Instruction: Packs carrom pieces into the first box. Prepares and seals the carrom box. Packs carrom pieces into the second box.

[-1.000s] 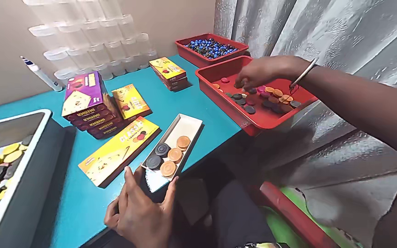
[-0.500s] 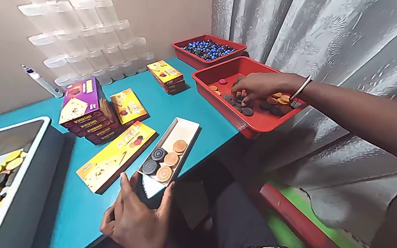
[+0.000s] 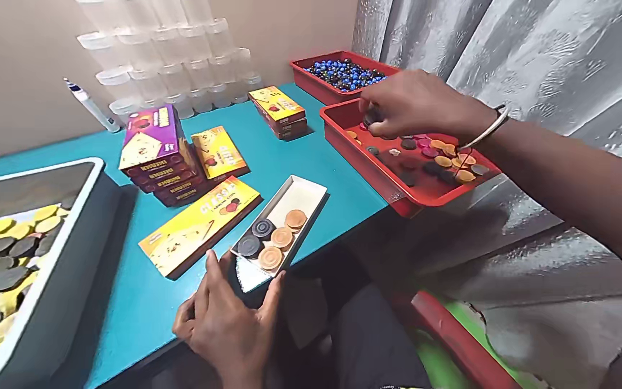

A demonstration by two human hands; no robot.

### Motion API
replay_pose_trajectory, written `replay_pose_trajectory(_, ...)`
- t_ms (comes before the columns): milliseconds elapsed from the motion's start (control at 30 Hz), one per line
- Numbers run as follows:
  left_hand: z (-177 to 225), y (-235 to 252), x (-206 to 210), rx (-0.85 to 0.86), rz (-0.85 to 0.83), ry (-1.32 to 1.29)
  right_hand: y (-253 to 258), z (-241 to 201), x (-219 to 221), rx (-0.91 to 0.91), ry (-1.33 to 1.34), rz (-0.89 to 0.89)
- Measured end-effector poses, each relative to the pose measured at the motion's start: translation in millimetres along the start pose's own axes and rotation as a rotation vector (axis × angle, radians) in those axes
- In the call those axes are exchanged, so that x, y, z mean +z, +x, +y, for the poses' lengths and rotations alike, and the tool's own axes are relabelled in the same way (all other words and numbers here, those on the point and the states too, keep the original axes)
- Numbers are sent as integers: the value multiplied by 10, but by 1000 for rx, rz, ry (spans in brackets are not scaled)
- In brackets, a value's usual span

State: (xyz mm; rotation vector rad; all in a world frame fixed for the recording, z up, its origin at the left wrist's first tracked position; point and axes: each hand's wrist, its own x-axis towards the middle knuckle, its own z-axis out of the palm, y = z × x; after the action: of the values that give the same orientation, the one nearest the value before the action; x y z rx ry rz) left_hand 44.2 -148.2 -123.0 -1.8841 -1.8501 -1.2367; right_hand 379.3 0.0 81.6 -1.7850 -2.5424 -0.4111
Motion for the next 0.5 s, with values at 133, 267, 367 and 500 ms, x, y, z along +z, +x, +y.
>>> replay_pose_trajectory(133, -12, -4, 7, 5, 18, -23, 266, -690, -135, -425, 247, 12)
replay_pose_trajectory(267, -11, -13, 0, 8, 18, -36, 357, -1134, 191, -612, 256, -272)
replay_pose_trajectory(367, -11, -8, -1, 8, 36, -24, 409, -1181, 337, -636, 313, -386)
replay_pose_trajectory(500, -4, -7, 12, 0, 43, -38, 425, -1123, 362, -642, 415, -433)
